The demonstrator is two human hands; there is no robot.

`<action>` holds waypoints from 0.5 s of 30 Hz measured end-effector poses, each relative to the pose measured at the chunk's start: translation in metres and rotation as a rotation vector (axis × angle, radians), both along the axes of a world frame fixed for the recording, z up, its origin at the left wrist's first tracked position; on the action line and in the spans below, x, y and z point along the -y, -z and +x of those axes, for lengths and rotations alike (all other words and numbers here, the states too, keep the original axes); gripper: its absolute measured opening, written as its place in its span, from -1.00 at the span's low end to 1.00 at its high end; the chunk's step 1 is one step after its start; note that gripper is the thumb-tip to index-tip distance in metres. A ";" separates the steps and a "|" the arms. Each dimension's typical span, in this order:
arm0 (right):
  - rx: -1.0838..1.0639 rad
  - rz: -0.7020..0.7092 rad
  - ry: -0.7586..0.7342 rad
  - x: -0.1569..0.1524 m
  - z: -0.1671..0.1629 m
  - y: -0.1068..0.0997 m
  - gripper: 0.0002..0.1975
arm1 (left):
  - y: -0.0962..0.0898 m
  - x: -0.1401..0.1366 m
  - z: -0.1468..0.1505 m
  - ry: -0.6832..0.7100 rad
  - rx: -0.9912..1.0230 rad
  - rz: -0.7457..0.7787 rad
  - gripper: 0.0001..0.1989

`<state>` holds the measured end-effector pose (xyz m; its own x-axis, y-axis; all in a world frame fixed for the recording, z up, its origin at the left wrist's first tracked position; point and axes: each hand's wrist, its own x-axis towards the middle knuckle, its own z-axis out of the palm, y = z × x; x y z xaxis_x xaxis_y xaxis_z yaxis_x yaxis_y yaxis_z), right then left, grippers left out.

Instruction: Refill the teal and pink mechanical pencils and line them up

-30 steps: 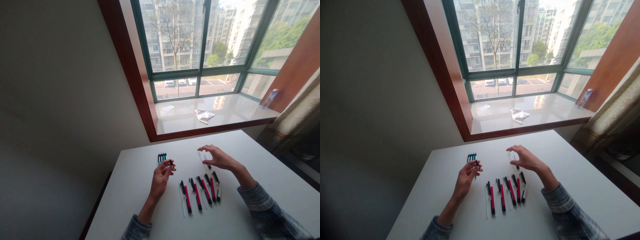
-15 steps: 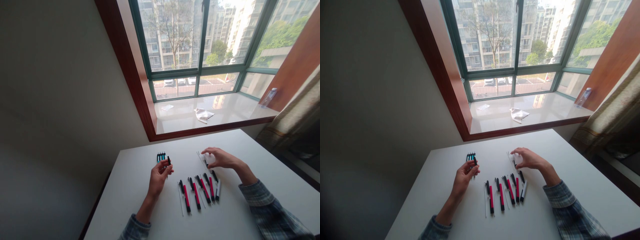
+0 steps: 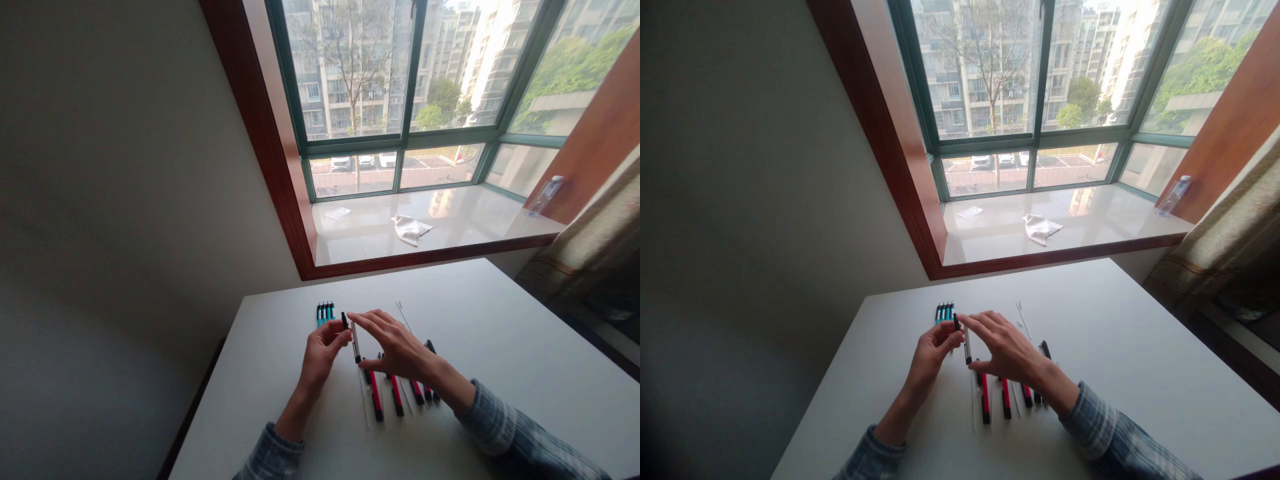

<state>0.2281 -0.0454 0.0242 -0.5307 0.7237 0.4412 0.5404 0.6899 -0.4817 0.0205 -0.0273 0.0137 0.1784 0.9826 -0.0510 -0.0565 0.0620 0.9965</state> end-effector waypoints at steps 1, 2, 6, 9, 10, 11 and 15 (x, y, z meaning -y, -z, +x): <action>0.007 0.013 0.001 0.000 -0.001 0.001 0.10 | 0.000 0.000 0.000 0.005 0.005 -0.002 -0.64; 0.015 0.023 0.002 0.000 -0.001 0.001 0.09 | 0.000 0.000 0.001 0.006 0.011 -0.005 -0.64; 0.037 0.037 -0.008 0.001 -0.005 0.001 0.04 | -0.001 0.000 0.001 0.026 0.027 -0.040 -0.64; 0.014 0.015 0.015 -0.006 0.008 0.000 0.00 | -0.004 0.001 0.000 0.025 0.034 -0.059 -0.65; 0.006 0.000 0.047 -0.010 0.017 0.000 -0.07 | -0.004 0.001 0.000 0.012 0.036 -0.065 -0.65; 0.008 -0.019 0.099 -0.015 0.028 0.001 -0.22 | -0.005 0.001 -0.001 -0.005 0.036 -0.072 -0.65; 0.147 -0.123 0.351 -0.031 0.075 0.007 -0.91 | -0.004 -0.001 -0.004 -0.059 0.046 -0.097 -0.62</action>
